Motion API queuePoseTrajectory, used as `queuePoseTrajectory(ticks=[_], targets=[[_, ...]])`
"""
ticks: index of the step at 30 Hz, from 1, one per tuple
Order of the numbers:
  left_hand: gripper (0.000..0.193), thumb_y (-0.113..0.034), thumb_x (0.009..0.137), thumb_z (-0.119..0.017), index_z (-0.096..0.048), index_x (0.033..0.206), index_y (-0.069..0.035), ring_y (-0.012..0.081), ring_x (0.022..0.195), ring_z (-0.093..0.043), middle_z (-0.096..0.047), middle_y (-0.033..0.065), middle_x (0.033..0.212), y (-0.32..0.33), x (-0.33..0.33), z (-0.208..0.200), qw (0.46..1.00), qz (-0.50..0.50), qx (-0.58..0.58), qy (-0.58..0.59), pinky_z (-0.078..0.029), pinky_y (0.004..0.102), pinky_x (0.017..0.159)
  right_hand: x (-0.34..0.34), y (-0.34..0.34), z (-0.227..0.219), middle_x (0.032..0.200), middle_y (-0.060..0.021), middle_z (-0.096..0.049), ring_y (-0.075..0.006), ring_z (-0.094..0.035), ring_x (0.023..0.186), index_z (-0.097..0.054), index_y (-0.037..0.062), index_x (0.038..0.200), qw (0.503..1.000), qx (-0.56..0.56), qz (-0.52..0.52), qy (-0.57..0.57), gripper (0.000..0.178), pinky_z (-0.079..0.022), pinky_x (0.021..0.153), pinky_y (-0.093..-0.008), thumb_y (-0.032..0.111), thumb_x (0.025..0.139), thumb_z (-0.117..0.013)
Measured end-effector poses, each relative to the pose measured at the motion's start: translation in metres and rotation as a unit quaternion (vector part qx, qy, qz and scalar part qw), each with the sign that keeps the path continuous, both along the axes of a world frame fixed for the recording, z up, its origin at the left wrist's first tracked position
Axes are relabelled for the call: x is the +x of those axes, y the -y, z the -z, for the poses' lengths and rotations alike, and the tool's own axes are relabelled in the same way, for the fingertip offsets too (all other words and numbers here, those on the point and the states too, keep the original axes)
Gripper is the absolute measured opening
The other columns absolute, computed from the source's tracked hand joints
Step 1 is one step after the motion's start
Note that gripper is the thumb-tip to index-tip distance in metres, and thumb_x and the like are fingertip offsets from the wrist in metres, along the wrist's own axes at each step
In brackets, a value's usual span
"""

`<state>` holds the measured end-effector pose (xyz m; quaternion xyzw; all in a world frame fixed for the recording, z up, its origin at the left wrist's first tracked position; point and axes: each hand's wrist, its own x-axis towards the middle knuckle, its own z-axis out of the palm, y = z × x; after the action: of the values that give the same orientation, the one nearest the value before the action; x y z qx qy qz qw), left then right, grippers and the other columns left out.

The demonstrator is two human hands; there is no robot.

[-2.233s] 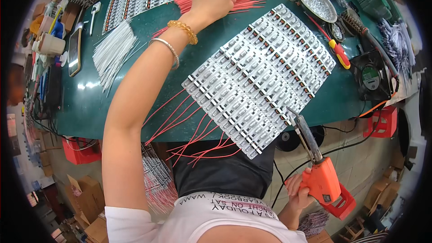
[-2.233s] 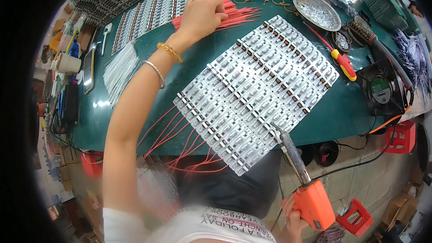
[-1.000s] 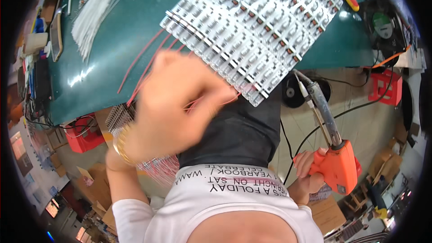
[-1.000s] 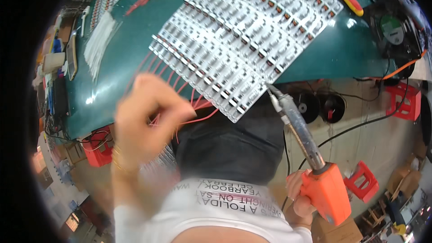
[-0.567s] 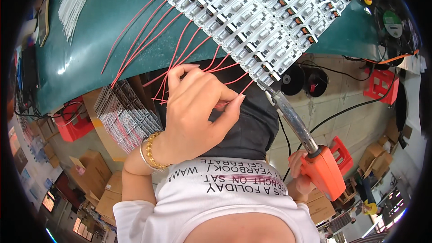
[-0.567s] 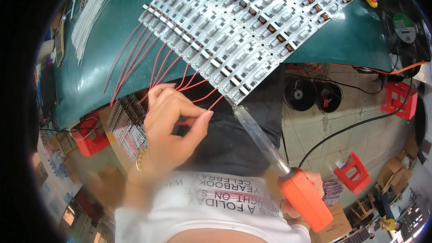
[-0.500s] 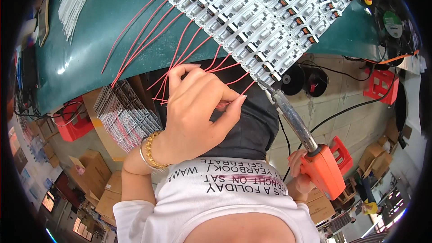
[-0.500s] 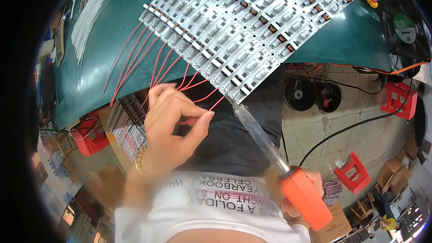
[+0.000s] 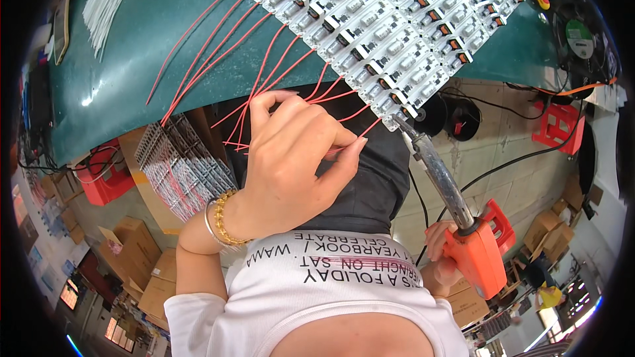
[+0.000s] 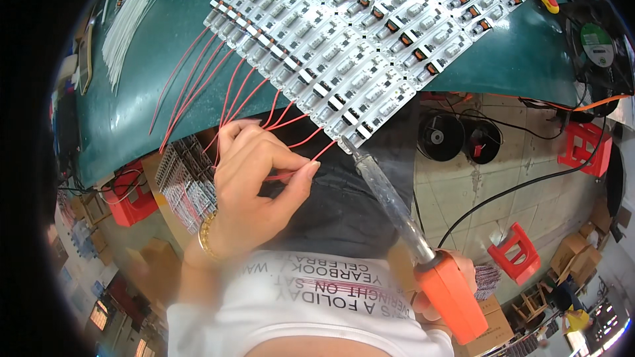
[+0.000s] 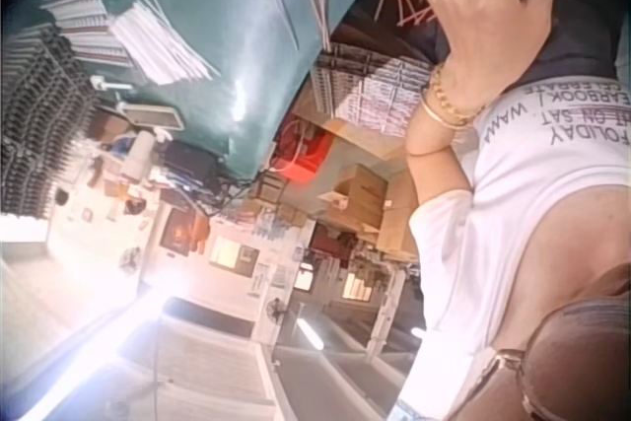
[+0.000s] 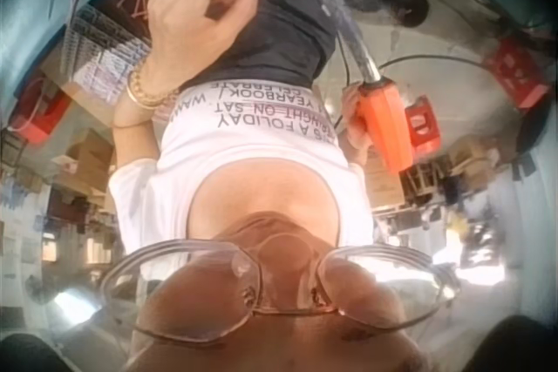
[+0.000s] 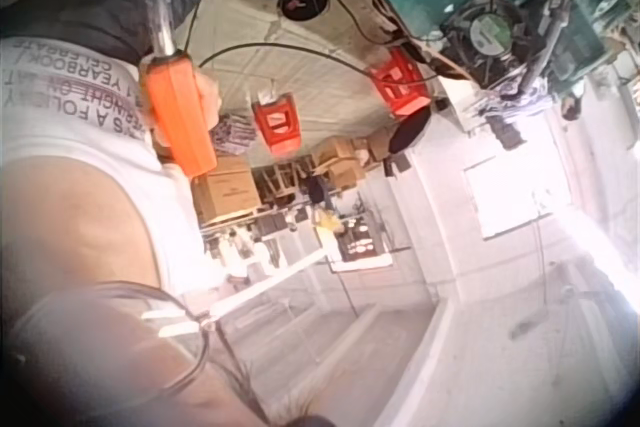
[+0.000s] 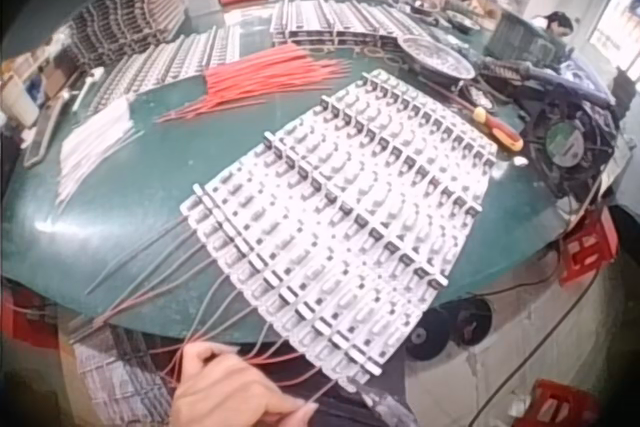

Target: The person uses a soldering iron to attach red and white wires to a grid of electronic components on a workbench. They repeatedly pick up individual wires, position them against the component terminals, and apply the soldering iron to secure the connections.

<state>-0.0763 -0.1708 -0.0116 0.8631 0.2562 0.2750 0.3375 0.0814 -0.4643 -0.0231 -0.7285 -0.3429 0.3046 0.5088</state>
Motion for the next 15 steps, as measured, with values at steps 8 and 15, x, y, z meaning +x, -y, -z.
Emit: queuePoseTrajectory(ticks=[8,15], targets=[[0.018,0.001,0.069,-0.075,-0.06,0.073,-0.008,0.0173,0.06,-0.05,-0.051,-0.0013,0.06,0.0,0.0,0.001,1.0,0.0,0.0,0.0,-0.039,0.0383,0.08,0.0,0.005,-0.003,0.062,-0.0058,-0.057,-0.0217,-0.058,0.055,-0.06,0.0034,0.064,0.999,-0.048,-0.012,0.01,0.056,-0.048,0.055,-0.0315,0.054,0.059,-0.082],[0.017,0.001,0.069,-0.075,-0.062,0.074,-0.007,0.0177,0.06,-0.05,-0.051,-0.0011,0.06,0.001,-0.002,0.001,1.0,-0.008,0.002,-0.002,-0.04,0.0396,0.081,-0.005,0.042,0.025,0.078,-0.0122,-0.065,-0.0211,-0.063,0.063,-0.057,-0.0067,0.1,1.0,0.005,0.028,-0.015,0.057,-0.052,0.06,-0.032,0.031,0.067,-0.084]])
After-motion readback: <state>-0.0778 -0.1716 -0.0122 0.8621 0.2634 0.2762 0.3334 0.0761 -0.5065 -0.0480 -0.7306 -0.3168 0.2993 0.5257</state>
